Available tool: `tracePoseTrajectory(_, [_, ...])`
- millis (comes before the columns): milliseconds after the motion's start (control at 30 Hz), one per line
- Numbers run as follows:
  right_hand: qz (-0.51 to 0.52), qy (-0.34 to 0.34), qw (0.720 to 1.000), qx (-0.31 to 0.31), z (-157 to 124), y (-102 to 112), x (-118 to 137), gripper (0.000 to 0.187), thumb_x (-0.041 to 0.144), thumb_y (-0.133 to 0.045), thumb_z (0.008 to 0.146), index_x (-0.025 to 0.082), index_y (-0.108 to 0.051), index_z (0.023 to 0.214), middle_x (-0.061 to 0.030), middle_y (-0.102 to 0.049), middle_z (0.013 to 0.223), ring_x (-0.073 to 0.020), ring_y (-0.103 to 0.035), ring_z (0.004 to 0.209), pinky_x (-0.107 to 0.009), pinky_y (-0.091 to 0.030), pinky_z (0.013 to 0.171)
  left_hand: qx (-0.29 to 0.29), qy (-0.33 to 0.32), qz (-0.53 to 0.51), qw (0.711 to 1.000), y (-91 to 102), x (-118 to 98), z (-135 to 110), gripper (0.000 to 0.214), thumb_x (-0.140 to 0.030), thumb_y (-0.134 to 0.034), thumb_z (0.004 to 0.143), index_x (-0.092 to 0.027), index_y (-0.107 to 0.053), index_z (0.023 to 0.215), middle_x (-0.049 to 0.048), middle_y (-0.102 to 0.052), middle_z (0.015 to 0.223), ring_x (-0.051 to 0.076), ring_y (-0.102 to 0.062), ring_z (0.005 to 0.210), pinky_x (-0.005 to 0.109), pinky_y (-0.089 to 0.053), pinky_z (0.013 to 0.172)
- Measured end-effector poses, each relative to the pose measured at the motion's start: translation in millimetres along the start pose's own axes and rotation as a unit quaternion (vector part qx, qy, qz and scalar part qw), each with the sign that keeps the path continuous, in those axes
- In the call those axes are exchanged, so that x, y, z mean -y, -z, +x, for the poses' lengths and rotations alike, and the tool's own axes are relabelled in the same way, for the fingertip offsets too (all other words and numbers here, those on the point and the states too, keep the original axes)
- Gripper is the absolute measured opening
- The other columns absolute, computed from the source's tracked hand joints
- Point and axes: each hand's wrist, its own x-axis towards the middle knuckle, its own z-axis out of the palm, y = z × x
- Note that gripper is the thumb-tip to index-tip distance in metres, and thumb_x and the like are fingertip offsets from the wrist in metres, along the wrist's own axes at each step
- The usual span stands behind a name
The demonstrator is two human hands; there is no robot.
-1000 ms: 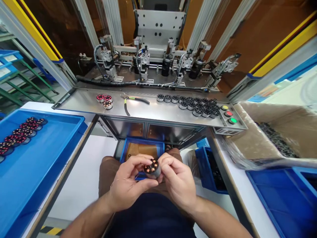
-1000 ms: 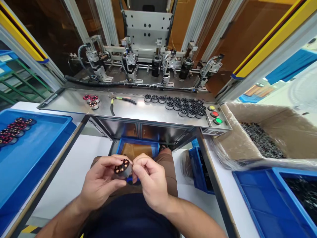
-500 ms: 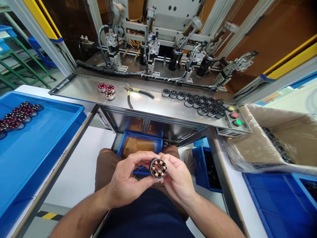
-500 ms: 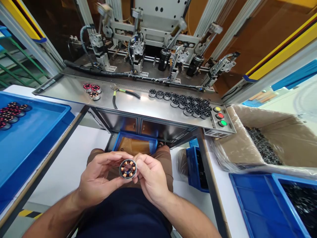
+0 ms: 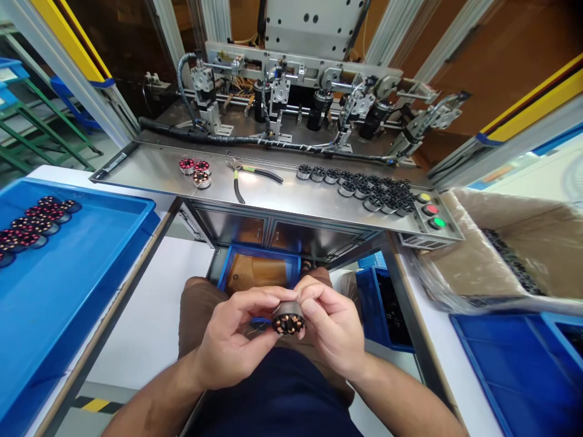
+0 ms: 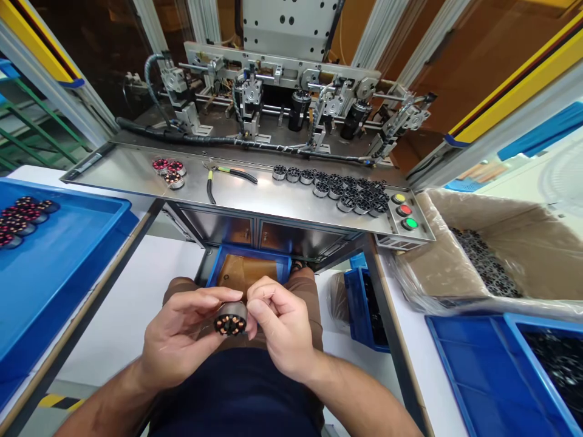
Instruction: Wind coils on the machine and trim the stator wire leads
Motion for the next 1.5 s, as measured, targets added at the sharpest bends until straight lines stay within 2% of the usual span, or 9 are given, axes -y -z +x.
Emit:
tracePoseTrajectory(100, [-0.129,0.111,0.985,0.014,4,2,11,0.019,0.023,-0.06,0.097,0.018,-0.063,0.079,-0.0007,-0.056,0.075,-0.0104,-0.057,0.062,-0.022,-0.049,0.054,0.015,0.035,-0.078,0.996,2.0,-2,-1,0.059,0.009,-0.07,0.077,-0.028,-0.061,0.122,0.0043,-0.071,0.127,0.017,-0.067,0.118,0.027,-0.056,0.099])
tracePoseTrajectory(233, [-0.291,0.277,0.913,0.07,6,9,23,0.014,0.022,-0.055,0.099,0.018,-0.064,0.088,-0.0041,-0.062,0.075,-0.0144,-0.062,0.067,-0.028,-0.056,0.061,0.004,0.124,-0.228,0.966,1.0,-2,5,0.062,-0.025,-0.093,0.063,-0.026,-0.064,0.118,0.0059,-0.071,0.125,0.023,-0.063,0.124,0.033,-0.049,0.107])
tracePoseTrajectory(367, [-0.399,0.365,0.838,0.078,6,18,26,0.009,0.018,-0.055,0.098,0.018,-0.064,0.094,-0.0052,-0.066,0.078,-0.0138,-0.068,0.067,-0.024,-0.059,0.059,0.006,0.328,-0.312,0.892,-3.4,-3,15,0.048,-0.057,-0.071,0.082,-0.013,-0.069,0.101,0.0105,-0.076,0.089,0.016,-0.074,0.079,0.023,-0.059,0.069])
tracePoseTrajectory(467, [-0.411,0.404,0.813,0.087,6,21,28,0.013,0.012,-0.057,0.093,0.017,-0.064,0.104,-0.0062,-0.067,0.079,-0.0163,-0.069,0.072,-0.027,-0.062,0.062,0.063,0.407,-0.34,0.846,-4.8,-4,20,0.045,-0.054,-0.071,0.084,-0.011,-0.069,0.095,0.0099,-0.076,0.076,0.016,-0.074,0.061,0.019,-0.056,0.053])
tracePoseTrajectory(667, [-0.402,0.433,0.799,0.109,7,28,27,0.036,0.014,-0.067,0.084,0.016,-0.063,0.119,-0.0075,-0.067,0.081,-0.0212,-0.068,0.072,-0.036,-0.064,0.062,0.017,0.387,-0.329,0.861,-1.9,-6,19,0.033,-0.024,-0.083,0.078,-0.015,-0.073,0.108,0.0063,-0.079,0.087,0.016,-0.077,0.075,0.02,-0.062,0.066])
tracePoseTrajectory(833, [-0.339,0.371,0.86,0.086,6,39,19,0.079,0.033,-0.08,0.079,0.02,-0.042,0.147,-0.0162,-0.064,0.117,-0.0293,-0.067,0.102,-0.047,-0.061,0.082,0.002,0.351,-0.331,0.876,0.5,-1,15,0.035,-0.023,-0.081,0.08,-0.019,-0.071,0.113,0.0114,-0.081,0.101,0.021,-0.079,0.083,0.022,-0.062,0.07])
tracePoseTrajectory(1000, [-0.364,0.364,0.847,0.133,18,32,33,0.047,0.028,-0.073,0.088,0.02,-0.058,0.132,-0.0111,-0.068,0.102,-0.022,-0.068,0.09,-0.038,-0.06,0.075,0.01,0.341,-0.331,0.88,-2.1,-2,16,0.031,-0.021,-0.08,0.082,-0.019,-0.073,0.111,0.0088,-0.081,0.098,0.016,-0.078,0.082,0.02,-0.062,0.07])
tracePoseTrajectory(1400, [-0.405,0.422,0.806,0.088,15,23,36,0.025,0.008,-0.067,0.085,0.018,-0.071,0.107,-0.0076,-0.069,0.085,-0.0179,-0.066,0.074,-0.033,-0.058,0.062,-0.029,0.329,-0.343,0.879,-6.4,-3,13,0.035,-0.02,-0.083,0.078,-0.019,-0.07,0.111,0.0051,-0.08,0.089,0.018,-0.079,0.076,0.02,-0.062,0.065])
tracePoseTrajectory(1500, [-0.418,0.394,0.815,0.077,13,19,39,0.022,0.006,-0.065,0.085,0.017,-0.069,0.104,-0.0075,-0.069,0.081,-0.0182,-0.065,0.071,-0.032,-0.058,0.061,-0.039,0.296,-0.341,0.891,-7.7,-5,14,0.037,-0.017,-0.086,0.073,-0.021,-0.069,0.106,0.0082,-0.078,0.109,0.018,-0.079,0.081,0.024,-0.063,0.069])
